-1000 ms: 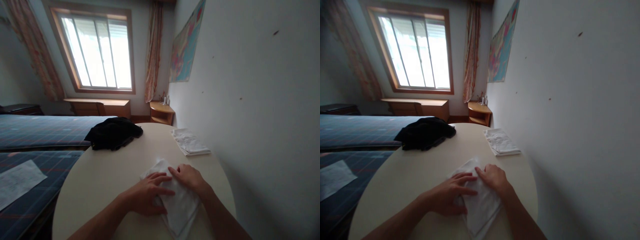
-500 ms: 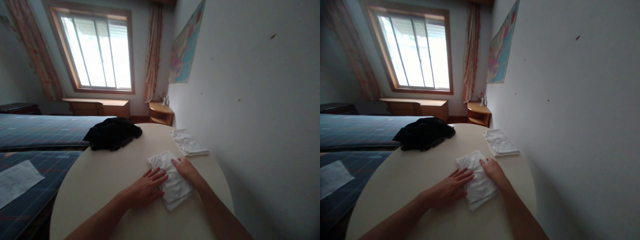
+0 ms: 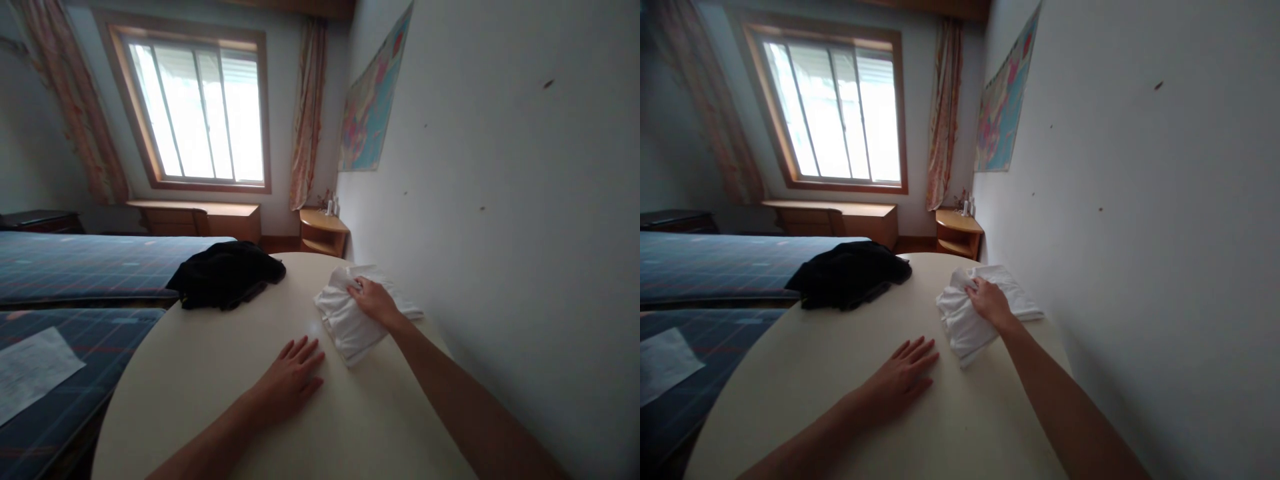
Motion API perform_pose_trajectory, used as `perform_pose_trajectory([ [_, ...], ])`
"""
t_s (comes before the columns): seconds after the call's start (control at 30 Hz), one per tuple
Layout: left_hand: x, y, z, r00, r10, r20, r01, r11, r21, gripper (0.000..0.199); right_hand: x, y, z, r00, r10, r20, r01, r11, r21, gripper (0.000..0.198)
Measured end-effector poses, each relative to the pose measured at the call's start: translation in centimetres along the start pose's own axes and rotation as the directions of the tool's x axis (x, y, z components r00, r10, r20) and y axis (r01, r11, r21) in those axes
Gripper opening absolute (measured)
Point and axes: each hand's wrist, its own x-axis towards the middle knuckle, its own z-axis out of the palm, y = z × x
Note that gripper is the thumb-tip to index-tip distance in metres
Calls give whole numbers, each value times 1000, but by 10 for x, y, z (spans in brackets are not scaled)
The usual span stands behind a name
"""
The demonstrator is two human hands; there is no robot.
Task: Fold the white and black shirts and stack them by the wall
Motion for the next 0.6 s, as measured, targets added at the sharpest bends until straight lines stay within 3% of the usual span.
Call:
perform_pose_trajectory([
  [0.27, 2, -5, 3, 1000, -1, -15, 1, 1000, -14, 51, 69, -1, -29, 998, 25, -56, -35, 980, -195, 35],
  [0.43, 1, 1, -7, 999, -19, 33, 20, 1000, -21, 51, 103, 45, -36, 990, 113, -83, -126, 976, -175, 42],
  [0.6, 1, -1, -6, 1000, -4, 12, 5, 1000, -26, 51, 94, 100, -6, 942, 329, -56, -334, 915, -226, 58],
])
